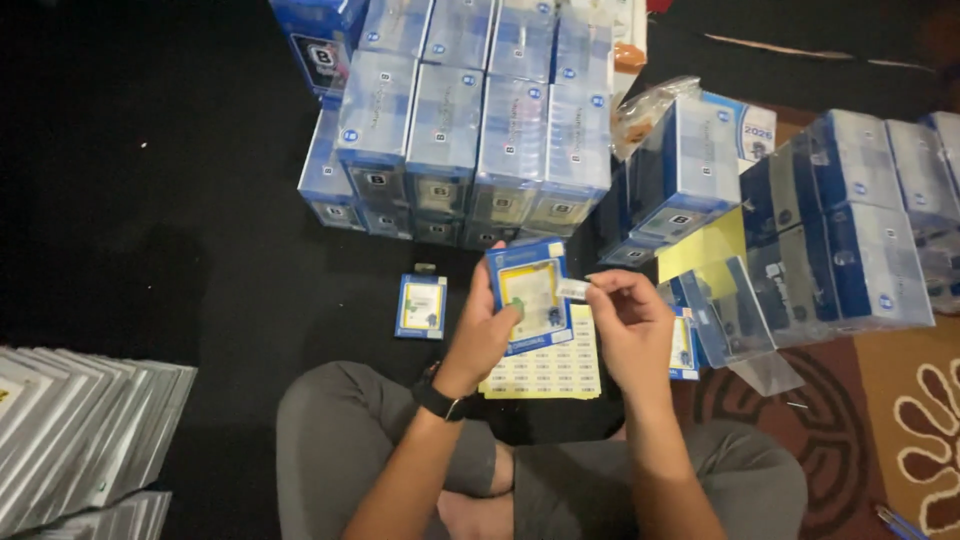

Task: The person applies adhesive labels to the back of small blue boxes, pressing them down by hand after peeling them from a sheet.

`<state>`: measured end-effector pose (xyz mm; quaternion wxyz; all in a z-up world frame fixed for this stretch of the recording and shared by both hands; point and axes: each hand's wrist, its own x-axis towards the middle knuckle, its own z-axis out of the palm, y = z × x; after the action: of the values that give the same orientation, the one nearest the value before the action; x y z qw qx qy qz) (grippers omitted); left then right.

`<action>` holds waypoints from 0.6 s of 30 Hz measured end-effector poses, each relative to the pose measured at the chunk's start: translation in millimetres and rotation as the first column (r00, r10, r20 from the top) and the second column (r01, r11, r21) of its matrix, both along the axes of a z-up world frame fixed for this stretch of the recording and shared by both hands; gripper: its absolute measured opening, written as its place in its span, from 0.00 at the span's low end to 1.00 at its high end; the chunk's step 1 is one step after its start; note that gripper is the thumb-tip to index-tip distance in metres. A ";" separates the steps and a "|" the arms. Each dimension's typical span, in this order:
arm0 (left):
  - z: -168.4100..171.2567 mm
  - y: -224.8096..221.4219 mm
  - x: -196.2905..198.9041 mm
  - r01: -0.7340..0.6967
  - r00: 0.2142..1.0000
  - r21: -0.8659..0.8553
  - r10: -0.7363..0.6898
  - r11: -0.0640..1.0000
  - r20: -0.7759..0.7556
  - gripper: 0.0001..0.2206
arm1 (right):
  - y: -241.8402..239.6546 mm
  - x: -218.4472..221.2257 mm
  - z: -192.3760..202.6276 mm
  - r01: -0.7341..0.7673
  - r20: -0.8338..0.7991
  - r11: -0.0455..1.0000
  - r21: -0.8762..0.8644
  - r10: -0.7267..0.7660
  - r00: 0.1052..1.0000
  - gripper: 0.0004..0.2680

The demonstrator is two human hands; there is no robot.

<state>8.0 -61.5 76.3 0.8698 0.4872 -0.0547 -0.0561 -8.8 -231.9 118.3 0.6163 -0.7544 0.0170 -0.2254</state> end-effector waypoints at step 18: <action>25.1 -3.6 -17.4 0.108 0.989 0.123 -0.119 0.987 0.085 0.44 | 15.9 -19.6 -16.5 -0.011 0.108 0.979 -0.204 0.034 0.994 0.17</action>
<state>-9.4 -65.2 101.4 0.8314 0.5359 -0.1187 -0.0862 -28.5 -216.0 101.8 0.5384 -0.7999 -0.0491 -0.2606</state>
